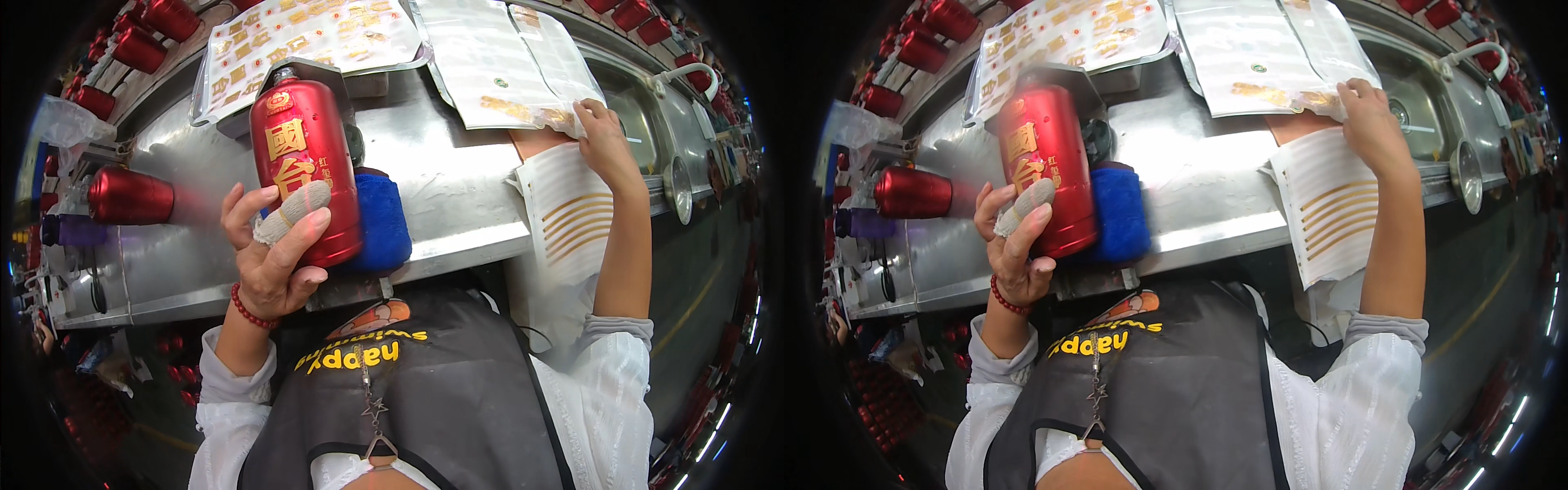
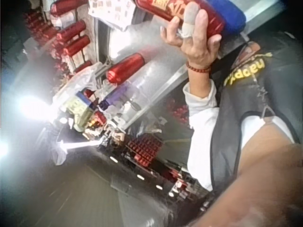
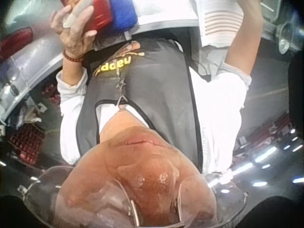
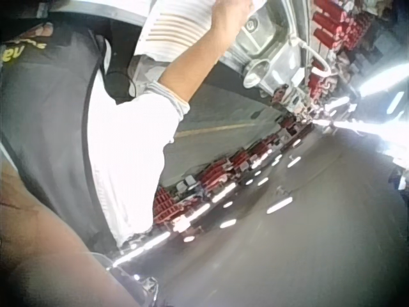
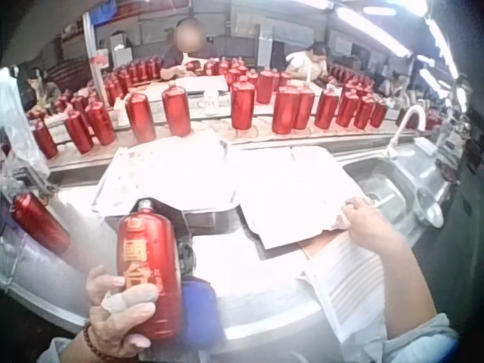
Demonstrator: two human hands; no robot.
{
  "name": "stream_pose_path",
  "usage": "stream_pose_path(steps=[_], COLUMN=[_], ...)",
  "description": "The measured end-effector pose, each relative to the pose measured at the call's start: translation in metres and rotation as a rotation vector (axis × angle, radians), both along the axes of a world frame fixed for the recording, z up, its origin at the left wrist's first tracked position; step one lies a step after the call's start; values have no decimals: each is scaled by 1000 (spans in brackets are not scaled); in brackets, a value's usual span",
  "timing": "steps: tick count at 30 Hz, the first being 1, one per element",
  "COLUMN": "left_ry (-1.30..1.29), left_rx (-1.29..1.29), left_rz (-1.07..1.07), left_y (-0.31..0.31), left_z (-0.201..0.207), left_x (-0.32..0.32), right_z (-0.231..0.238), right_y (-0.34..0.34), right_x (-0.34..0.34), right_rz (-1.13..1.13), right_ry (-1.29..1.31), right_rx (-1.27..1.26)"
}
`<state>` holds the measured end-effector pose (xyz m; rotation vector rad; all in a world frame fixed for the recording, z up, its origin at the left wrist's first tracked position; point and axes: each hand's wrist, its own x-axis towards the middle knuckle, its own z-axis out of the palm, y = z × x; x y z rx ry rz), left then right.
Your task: The person applies gold stickers to red cylindrical containers, wipes the surfaces with a green sponge, and smooths the labels with a wooden stick. The person repeats this process on multiple containers at a stainless steel workstation.
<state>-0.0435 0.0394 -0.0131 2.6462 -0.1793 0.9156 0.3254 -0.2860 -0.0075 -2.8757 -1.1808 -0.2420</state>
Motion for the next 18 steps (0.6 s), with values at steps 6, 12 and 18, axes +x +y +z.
stream_pose_path(steps=[6,12,18], left_ry=[-18,-92,-89], left_rx=[-17,-60,-290], left_rz=[17,105,261], left_y=[-2,-5,-17], left_z=[-3,-10,-38], left_x=[0,-10,-20], right_z=[20,7,11], right_y=[67,107,118], right_x=[-38,-29,73], right_rz=[401,517,317], right_ry=[163,355,743], right_rx=[200,92,185])
